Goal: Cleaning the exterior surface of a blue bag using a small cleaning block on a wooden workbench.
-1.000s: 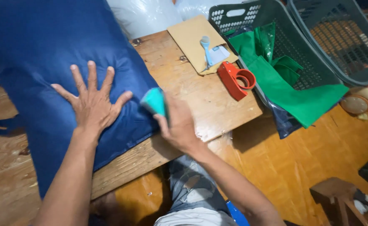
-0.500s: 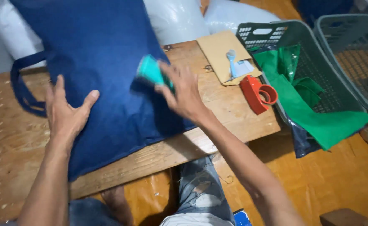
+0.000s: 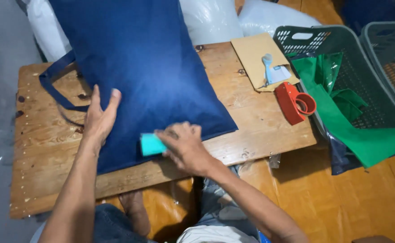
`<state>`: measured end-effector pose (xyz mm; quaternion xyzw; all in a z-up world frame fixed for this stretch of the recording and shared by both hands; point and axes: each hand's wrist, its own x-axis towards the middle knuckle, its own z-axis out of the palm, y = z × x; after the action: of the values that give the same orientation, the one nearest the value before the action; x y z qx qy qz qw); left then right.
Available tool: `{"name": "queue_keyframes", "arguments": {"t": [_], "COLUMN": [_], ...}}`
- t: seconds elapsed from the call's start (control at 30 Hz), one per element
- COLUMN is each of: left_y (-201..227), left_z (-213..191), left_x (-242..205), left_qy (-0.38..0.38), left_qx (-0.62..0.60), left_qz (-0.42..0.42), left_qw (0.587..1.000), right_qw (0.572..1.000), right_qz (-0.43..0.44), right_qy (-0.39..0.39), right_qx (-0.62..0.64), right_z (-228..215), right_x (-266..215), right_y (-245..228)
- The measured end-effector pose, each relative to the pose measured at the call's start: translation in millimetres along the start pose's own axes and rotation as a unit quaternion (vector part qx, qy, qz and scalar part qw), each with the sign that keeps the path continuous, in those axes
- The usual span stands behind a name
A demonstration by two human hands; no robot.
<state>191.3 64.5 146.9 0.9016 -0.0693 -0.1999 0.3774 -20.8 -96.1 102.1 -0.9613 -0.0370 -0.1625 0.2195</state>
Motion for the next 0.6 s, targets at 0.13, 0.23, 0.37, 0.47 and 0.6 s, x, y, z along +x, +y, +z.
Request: {"name": "queue_keyframes", "arguments": {"t": [0.13, 0.23, 0.37, 0.47, 0.6], "left_y": [4.4, 4.0, -22.2, -27.4, -37.2], "left_z": [2.4, 5.1, 15.9, 22.8, 26.2], "left_x": [-0.1, 1.7, 21.7, 19.6, 18.1], "left_qy": [-0.028, -0.030, -0.002, 0.034, 0.071], "left_qx": [-0.042, -0.047, -0.004, -0.013, -0.033], "left_qz": [0.006, 0.026, 0.032, 0.033, 0.006], "left_qw": [0.999, 0.998, 0.999, 0.999, 0.997], "right_qw": [0.981, 0.951, 0.986, 0.979, 0.949], "right_qz": [0.110, 0.135, -0.030, -0.055, 0.020], "right_qy": [0.143, 0.276, 0.159, 0.173, 0.286], "right_qx": [0.075, 0.026, -0.035, -0.093, -0.130], "right_z": [10.3, 47.0, 101.6, 101.3, 50.8], "right_x": [31.9, 43.2, 11.7, -2.8, -25.2], "right_y": [15.0, -19.4, -55.4, -31.9, 47.5]}}
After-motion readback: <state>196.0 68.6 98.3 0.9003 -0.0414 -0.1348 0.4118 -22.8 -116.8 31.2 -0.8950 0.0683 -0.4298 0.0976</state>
